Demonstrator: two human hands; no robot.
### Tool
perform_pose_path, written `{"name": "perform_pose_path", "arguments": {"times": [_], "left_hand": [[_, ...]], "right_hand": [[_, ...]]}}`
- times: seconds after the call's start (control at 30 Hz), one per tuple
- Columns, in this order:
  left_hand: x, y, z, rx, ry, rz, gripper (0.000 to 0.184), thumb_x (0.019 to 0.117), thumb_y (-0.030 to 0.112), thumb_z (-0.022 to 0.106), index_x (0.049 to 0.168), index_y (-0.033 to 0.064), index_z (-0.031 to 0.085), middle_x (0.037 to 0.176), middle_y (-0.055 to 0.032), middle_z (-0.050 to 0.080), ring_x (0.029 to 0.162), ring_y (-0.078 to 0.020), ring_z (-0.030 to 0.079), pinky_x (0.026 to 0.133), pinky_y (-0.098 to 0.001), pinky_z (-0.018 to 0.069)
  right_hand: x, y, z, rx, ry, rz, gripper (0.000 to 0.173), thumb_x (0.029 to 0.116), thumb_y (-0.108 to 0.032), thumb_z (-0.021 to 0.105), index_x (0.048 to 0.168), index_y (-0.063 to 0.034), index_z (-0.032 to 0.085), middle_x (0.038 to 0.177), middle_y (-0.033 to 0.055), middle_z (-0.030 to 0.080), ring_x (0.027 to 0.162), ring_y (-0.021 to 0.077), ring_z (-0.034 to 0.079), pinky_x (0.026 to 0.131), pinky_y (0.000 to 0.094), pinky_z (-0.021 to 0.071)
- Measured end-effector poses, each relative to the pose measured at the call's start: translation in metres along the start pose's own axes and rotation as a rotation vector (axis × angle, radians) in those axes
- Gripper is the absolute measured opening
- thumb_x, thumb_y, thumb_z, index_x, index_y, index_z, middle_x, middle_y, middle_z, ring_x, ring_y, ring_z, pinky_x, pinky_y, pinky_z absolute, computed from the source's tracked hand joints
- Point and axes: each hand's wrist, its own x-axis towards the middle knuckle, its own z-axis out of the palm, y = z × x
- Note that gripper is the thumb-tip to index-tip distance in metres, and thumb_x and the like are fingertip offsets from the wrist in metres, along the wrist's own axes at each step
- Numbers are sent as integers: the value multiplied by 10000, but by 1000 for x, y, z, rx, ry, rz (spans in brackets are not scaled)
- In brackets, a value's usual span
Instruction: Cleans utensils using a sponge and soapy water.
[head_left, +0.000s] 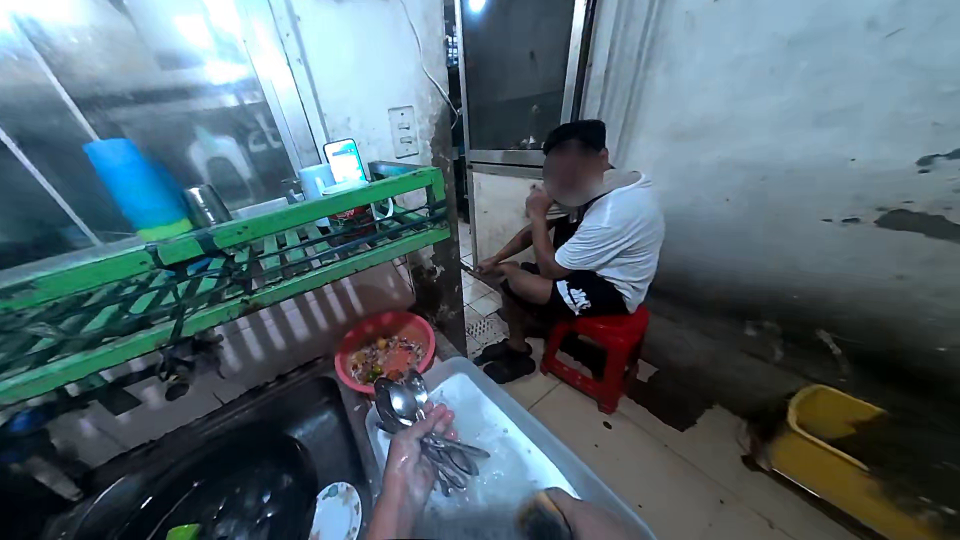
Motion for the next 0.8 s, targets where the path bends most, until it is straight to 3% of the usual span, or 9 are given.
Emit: {"name": "perform_pose_path", "arguments": {"times": [0.1,0.2,0.27,0.4,0.47,0.6,0.8], "left_hand": [[-12,4,1,-95,-47,-7,265,1027,-4,476,1281,-29,549,1029,-193,737,871,-302,746,737,-442,622],[-22,6,-2,-110,-56,-14,267,1062,33,422,1306,0,524,1034,-184,739,881,-297,751,744,-426,625],[-24,6,-6,-113,-33,-49,261,1062,39,432,1301,9,530,1046,-176,736,898,-305,745,742,-460,617],[-26,4,-7,-64,14,-101,247,1031,5,490,1270,-16,549,1012,-185,730,853,-296,738,710,-440,612],[-28,2,-6,-16,5,-126,271,1032,11,505,1301,-15,531,1027,-176,726,875,-280,734,723,-425,606],[-28,4,-8,59,-26,-140,249,1036,26,514,1277,-28,543,1006,-171,730,859,-255,730,712,-392,597],[-30,0,-11,117,-64,-123,249,1082,89,450,1271,-49,535,931,-130,722,823,-193,714,753,-329,585]], "right_hand": [[1,1,0,-20,-39,-41,604,953,-318,710,1465,-67,511,1324,254,645,1222,445,629,1021,682,470],[-2,-5,-4,-29,-60,-146,794,965,-377,718,1571,-5,364,1501,276,500,1366,425,525,1140,611,403],[-7,-8,-6,-14,-25,-226,729,1000,-411,663,1538,17,421,1506,274,500,1390,408,509,1174,569,380],[-16,-23,-5,-10,158,-356,463,1059,-329,570,1317,48,643,1345,272,631,1295,410,591,1135,543,433],[-11,-36,-1,-83,233,-425,432,1060,-321,558,1264,38,686,1285,259,674,1249,412,628,1107,546,466],[6,-79,5,-232,125,-317,511,1035,-365,589,1408,-16,597,1338,240,647,1281,400,604,1113,560,448],[22,-112,16,-407,27,-143,594,986,-255,629,1519,-48,473,1327,238,652,1241,424,622,1042,606,481]]}}
